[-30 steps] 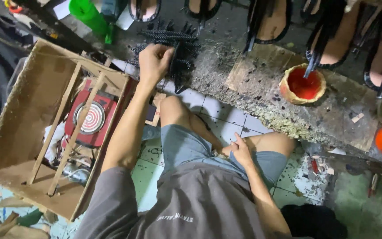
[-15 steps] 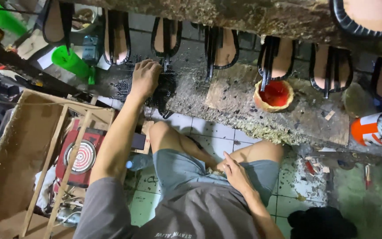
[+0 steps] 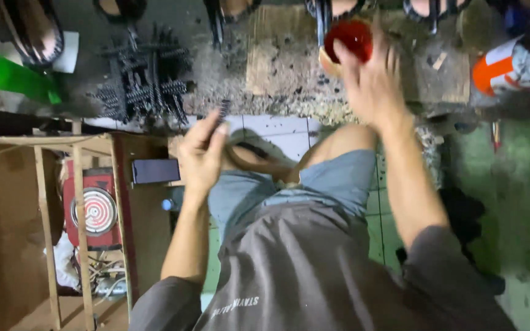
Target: Applying glue to long black shoe straps manually using a small brush or applicator
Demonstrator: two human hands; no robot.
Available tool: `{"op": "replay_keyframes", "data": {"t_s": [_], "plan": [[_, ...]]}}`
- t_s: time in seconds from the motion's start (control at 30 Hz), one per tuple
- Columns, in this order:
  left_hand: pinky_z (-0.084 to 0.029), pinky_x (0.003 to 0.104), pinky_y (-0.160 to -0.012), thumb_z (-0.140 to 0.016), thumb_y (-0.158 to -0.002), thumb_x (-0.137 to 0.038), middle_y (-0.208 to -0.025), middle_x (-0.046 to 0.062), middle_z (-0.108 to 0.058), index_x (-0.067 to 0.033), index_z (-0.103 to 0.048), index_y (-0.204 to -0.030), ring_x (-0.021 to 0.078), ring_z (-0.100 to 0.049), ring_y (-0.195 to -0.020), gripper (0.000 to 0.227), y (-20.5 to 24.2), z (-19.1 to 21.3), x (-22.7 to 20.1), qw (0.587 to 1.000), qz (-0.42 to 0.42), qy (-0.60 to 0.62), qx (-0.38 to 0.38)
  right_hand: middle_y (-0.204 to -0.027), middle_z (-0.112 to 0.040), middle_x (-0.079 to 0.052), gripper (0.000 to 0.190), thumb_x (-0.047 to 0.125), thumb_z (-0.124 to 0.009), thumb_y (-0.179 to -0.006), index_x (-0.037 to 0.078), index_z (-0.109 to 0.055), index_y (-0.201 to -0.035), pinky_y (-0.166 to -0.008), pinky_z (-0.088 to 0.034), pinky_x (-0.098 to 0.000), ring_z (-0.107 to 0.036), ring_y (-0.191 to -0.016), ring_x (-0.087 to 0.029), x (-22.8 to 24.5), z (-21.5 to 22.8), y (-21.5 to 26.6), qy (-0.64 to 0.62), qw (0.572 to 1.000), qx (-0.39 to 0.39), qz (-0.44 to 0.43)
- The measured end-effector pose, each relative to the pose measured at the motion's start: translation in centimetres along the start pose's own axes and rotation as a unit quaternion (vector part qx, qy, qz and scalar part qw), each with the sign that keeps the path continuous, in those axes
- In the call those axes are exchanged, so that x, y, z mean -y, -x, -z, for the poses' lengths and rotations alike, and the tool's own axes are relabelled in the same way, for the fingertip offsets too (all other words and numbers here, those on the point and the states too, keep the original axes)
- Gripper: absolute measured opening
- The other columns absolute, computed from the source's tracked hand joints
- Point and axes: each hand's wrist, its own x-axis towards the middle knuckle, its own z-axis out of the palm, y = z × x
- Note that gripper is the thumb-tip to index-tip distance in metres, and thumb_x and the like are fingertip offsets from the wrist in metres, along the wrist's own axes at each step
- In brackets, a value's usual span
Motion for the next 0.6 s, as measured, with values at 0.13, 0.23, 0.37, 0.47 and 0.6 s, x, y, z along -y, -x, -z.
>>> {"op": "replay_keyframes", "data": {"t_s": [0.13, 0.23, 0.37, 0.47, 0.6], "plan": [[-0.054, 0.025, -0.085, -0.073, -0.094, -0.011, -0.106, 0.008, -0.072, 0.0001, -0.069, -0.122, 0.0107, -0.063, -0.097, 0.03, 1.8, -3.2, -3.1, 0.993, 0.08, 0.085, 0.009, -0.165, -0.018, -0.025, 0.073, 0.064, -0.026, -0.105, 0.017, 0.001, -0.155, -0.117, -0.013, -0.0693, -0.02, -0.149, -0.05, -3.5, -0.4, -5.0, 0.096, 0.992, 0.074, 0.022], [-0.051, 0.024, -0.078, -0.071, -0.095, -0.012, -0.096, 0.004, -0.068, 0.0016, -0.068, -0.124, 0.009, -0.059, -0.09, 0.032, 2.5, -3.7, -4.6, 0.988, 0.108, 0.102, 0.033, -0.164, -0.012, -0.019, 0.072, 0.06, -0.026, -0.101, 0.018, -0.005, -0.155, -0.12, -0.005, -0.0597, -0.01, -0.151, -0.045, -2.4, 0.2, -5.4, 0.158, 0.977, 0.139, -0.009], [-0.056, 0.024, -0.083, -0.072, -0.095, -0.012, -0.105, 0.012, -0.073, -0.0026, -0.068, -0.122, 0.0136, -0.066, -0.094, 0.029, 2.5, -3.6, -4.9, 0.995, 0.052, 0.084, 0.03, -0.109, -0.075, -0.019, 0.066, 0.04, -0.011, -0.113, -0.001, -0.061, -0.128, -0.085, -0.042, -0.0423, -0.072, -0.102, -0.035, -5.1, 0.0, -4.4, -0.02, 0.989, 0.012, 0.147], [-0.05, 0.024, -0.075, -0.068, -0.098, -0.015, -0.094, 0.006, -0.068, -0.0025, -0.066, -0.127, 0.0108, -0.058, -0.084, 0.031, 2.7, -3.6, -4.8, 0.994, 0.062, 0.078, 0.048, -0.096, -0.072, -0.017, 0.076, 0.042, -0.012, -0.122, 0.0, -0.072, -0.102, -0.107, -0.024, -0.0546, -0.064, -0.101, -0.036, -9.3, -1.7, -2.9, 0.024, 0.979, -0.065, 0.194], [-0.03, 0.021, -0.048, -0.055, -0.106, -0.016, -0.084, 0.006, -0.067, -0.0064, -0.06, -0.138, 0.0088, -0.032, -0.054, 0.034, 3.2, -4.6, -2.9, 0.903, 0.235, 0.342, 0.11, -0.124, -0.06, -0.027, 0.026, 0.001, -0.032, -0.112, -0.009, -0.051, -0.127, -0.053, -0.049, -0.028, -0.06, -0.061, -0.022, -6.7, -3.8, 1.4, -0.22, 0.892, -0.107, 0.38]]}}
